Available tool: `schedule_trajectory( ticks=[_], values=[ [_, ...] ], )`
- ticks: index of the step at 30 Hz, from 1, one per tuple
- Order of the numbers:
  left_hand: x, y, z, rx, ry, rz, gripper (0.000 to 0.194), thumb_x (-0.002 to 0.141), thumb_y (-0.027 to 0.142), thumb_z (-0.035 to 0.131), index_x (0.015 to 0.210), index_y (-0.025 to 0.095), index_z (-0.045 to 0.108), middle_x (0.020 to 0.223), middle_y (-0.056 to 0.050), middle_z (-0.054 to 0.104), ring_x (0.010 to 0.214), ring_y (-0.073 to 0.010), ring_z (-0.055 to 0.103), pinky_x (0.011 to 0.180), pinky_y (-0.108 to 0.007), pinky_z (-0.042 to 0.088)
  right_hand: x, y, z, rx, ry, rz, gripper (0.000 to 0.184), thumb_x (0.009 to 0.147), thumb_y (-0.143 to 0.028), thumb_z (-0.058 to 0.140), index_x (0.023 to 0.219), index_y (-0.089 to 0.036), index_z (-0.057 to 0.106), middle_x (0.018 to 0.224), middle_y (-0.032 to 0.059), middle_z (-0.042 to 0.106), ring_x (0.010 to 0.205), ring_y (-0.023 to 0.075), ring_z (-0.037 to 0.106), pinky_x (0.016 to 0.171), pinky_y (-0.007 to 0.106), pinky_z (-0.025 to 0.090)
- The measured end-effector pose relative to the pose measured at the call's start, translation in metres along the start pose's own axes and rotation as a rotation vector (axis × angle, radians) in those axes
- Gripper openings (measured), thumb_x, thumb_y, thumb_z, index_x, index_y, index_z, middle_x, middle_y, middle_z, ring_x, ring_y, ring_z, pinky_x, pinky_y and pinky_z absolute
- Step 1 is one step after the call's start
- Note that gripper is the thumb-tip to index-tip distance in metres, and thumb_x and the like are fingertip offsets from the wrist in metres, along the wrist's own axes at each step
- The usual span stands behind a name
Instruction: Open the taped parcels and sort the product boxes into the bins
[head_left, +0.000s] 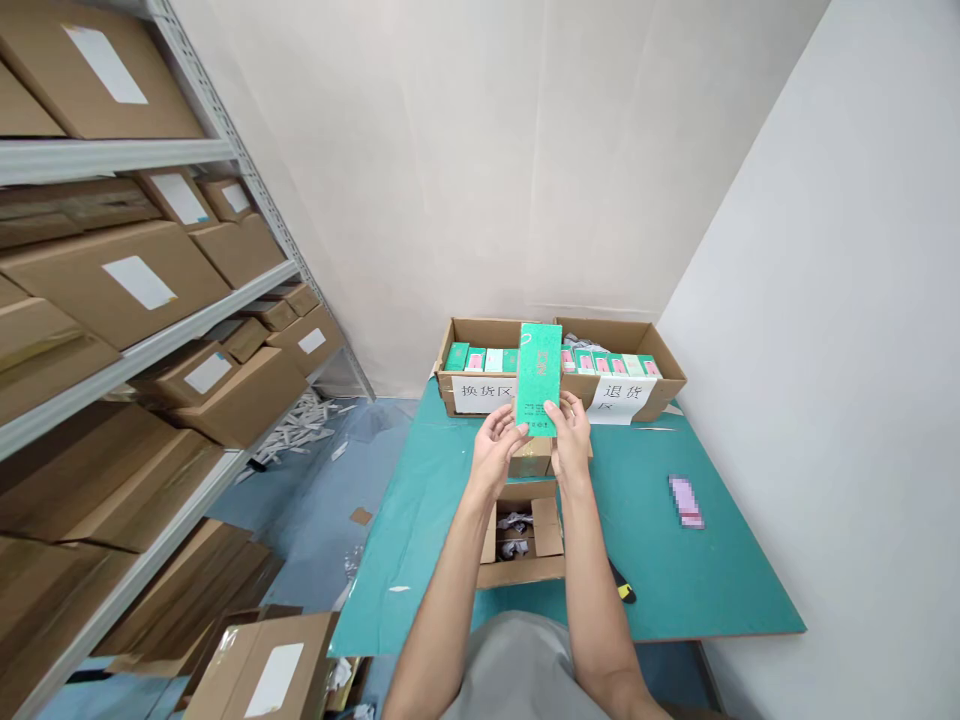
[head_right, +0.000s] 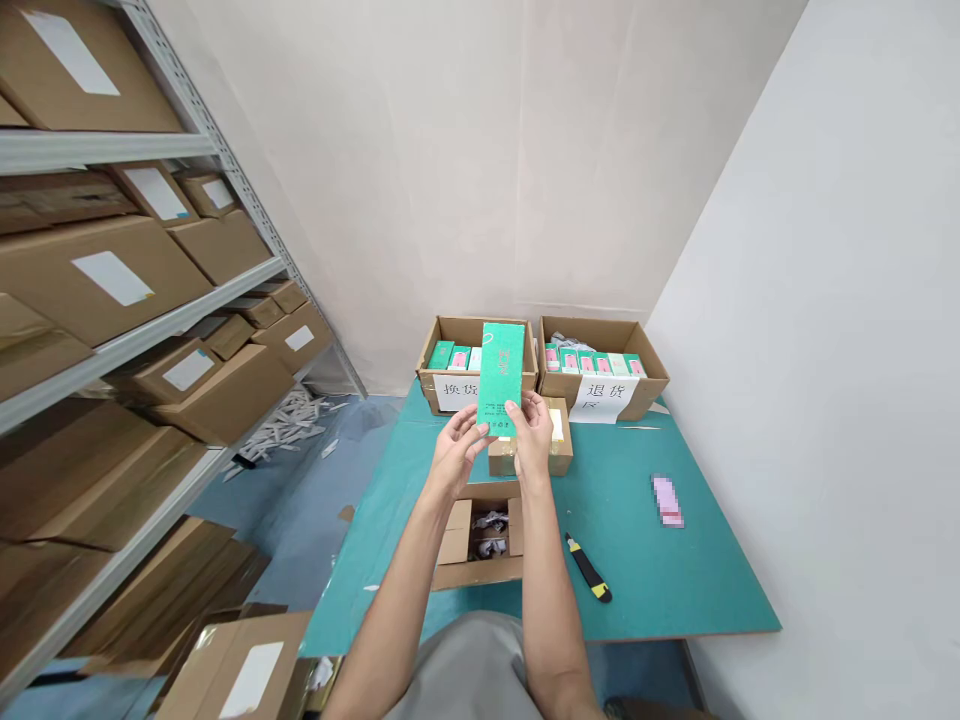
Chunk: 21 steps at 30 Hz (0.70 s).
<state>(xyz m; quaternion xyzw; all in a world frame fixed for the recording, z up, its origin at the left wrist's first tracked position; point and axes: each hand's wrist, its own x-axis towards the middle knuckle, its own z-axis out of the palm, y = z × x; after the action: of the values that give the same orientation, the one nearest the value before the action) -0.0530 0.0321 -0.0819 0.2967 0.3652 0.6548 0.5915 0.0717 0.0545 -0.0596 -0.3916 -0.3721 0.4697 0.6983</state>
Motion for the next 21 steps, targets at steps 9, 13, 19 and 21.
schedule_trajectory(
  ticks=[9,13,19,21],
  values=[
    [-0.009,-0.006,0.011,0.328,0.238,0.274,0.083,0.066,0.037,0.104,0.139,0.022,0.066,0.149,-0.018,0.066,0.147,-0.0375,0.060,0.109,-0.044,0.062,-0.013,-0.010,0.015,-0.280,0.011,-0.186,0.067,0.082,-0.049,0.092,0.138,-0.024,0.065,0.145,0.0154,0.073,0.136,0.0305,0.071,0.116,0.047,0.061],
    [-0.010,0.003,0.007,0.285,0.129,0.209,0.089,0.064,0.035,0.106,0.143,0.024,0.066,0.150,-0.017,0.066,0.150,-0.0381,0.059,0.110,-0.044,0.063,-0.014,-0.010,0.012,-0.327,0.067,-0.204,0.057,0.085,-0.045,0.087,0.134,-0.022,0.067,0.138,0.0147,0.075,0.128,0.0306,0.074,0.114,0.048,0.061],
    [-0.001,0.010,-0.012,0.023,-0.056,-0.098,0.071,0.072,0.044,0.105,0.132,0.021,0.073,0.143,-0.018,0.076,0.135,-0.0386,0.073,0.115,-0.060,0.063,-0.010,0.000,0.005,-0.117,-0.003,-0.139,0.058,0.085,-0.052,0.089,0.129,-0.022,0.067,0.140,0.0176,0.077,0.128,0.0314,0.076,0.108,0.047,0.066],
    [0.000,0.007,-0.014,0.012,-0.043,-0.087,0.071,0.070,0.045,0.107,0.127,0.019,0.076,0.138,-0.018,0.079,0.130,-0.0384,0.076,0.115,-0.061,0.064,-0.009,0.004,0.005,-0.106,-0.026,-0.124,0.059,0.085,-0.054,0.090,0.129,-0.022,0.067,0.140,0.0181,0.078,0.129,0.0322,0.076,0.108,0.048,0.066]
  ],
)
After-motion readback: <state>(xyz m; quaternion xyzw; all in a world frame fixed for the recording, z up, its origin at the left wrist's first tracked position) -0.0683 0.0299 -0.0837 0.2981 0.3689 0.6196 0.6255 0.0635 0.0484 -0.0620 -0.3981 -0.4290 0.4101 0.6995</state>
